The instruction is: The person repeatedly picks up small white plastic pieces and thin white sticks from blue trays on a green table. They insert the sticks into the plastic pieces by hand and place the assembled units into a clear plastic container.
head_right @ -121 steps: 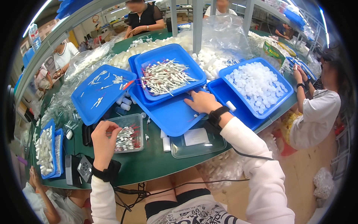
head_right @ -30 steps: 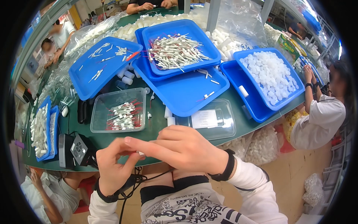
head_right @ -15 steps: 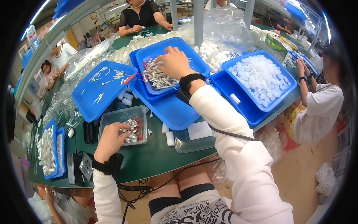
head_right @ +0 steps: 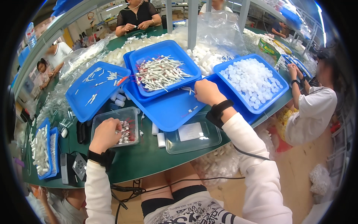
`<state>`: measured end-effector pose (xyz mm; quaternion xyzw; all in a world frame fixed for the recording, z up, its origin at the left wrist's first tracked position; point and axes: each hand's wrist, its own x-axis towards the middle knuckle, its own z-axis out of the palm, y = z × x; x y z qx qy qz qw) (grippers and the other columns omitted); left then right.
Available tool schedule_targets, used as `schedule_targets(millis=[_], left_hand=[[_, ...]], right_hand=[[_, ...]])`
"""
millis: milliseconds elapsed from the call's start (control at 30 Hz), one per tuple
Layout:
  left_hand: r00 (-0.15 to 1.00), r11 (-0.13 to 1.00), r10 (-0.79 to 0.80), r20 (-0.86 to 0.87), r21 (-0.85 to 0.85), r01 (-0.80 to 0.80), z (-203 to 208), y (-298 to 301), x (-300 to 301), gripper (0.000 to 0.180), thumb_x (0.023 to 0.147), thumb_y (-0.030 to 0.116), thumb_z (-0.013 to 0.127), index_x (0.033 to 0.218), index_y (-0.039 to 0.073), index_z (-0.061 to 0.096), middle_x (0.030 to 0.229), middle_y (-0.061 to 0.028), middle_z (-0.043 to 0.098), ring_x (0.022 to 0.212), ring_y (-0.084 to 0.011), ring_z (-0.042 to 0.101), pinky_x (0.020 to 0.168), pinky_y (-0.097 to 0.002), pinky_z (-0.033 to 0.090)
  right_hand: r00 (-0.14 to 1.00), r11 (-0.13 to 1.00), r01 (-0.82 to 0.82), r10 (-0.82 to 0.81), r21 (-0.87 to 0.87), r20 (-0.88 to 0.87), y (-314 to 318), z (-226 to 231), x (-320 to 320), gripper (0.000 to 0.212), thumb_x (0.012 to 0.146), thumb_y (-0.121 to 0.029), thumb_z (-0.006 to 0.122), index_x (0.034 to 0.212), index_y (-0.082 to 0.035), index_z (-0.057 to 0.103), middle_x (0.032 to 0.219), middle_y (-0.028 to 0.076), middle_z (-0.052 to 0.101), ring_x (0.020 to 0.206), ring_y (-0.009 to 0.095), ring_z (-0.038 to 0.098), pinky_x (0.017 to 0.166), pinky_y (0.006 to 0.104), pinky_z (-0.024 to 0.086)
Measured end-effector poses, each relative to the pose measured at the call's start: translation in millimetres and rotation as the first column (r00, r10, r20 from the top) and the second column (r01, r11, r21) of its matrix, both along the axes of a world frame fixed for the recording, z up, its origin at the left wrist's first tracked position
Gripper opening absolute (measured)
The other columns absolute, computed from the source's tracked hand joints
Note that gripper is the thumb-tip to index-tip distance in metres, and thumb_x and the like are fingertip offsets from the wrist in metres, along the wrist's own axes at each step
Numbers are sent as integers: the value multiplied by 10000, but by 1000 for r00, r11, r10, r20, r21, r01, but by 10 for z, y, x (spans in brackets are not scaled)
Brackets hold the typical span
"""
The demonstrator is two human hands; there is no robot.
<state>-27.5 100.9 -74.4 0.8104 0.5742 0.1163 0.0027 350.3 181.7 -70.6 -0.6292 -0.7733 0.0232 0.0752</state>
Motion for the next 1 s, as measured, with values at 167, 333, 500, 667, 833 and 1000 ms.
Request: schedule_targets(millis=[167, 333, 500, 667, 833, 1000], left_hand=[[995, 998, 30, 99, -55, -25, 95, 9, 16, 154, 710, 107, 708, 824, 21, 652, 826, -115, 673, 813, -305, 655, 710, -393, 509], [912, 993, 102, 398, 12, -117, 227, -76, -27, 157, 737, 101, 723, 864, 9, 723, 765, -134, 691, 706, -274, 671, 664, -345, 513], [653, 987, 67, 754, 45, -153, 274, -212, 22, 200, 794, 38, 699, 980, -33, 717, 781, -145, 720, 680, -167, 688, 653, -260, 518], [55, 989, 111, 992, -116, 95, 577, -605, 239, 198, 894, 26, 624, 1071, -61, 600, 932, -191, 705, 782, -184, 690, 736, -289, 555], [-302, 957, 168, 938, -81, 280, 552, -992, 372, 161, 938, 16, 570, 1084, -30, 521, 1005, -235, 677, 836, -231, 690, 794, -355, 570], [-412, 952, 263, 872, -167, 255, 462, -1101, 536, 156, 956, 97, 587, 1080, 32, 520, 1000, -116, 668, 819, -157, 658, 760, -284, 557]], right_hand=[[998, 988, 54, -58, 148, 19, -111, -37, -99, 76, 726, -111, 640, 744, -80, 707, 849, 103, 679, 828, 305, 668, 722, 401, 539], [972, 943, 54, 25, 328, -232, -489, 133, -215, 92, 764, -154, 655, 832, -91, 652, 860, 73, 630, 802, 273, 639, 668, 385, 511], [852, 910, -50, 254, 411, -458, -825, 261, -550, 106, 793, -87, 677, 887, -69, 630, 843, 72, 660, 753, 244, 648, 652, 332, 501], [535, 920, -228, 393, 320, -748, -1307, 451, -1048, 176, 831, -44, 682, 1007, -42, 665, 867, 81, 695, 742, 172, 668, 655, 272, 508], [158, 906, -386, 250, 173, -955, -1575, 470, -1370, 183, 870, 35, 639, 1051, 46, 662, 976, 132, 700, 877, 179, 689, 760, 280, 553], [-53, 861, -506, 20, 44, -998, -1635, 348, -1453, 207, 887, -30, 649, 1090, -6, 683, 1034, 81, 694, 903, 125, 657, 735, 247, 550]])
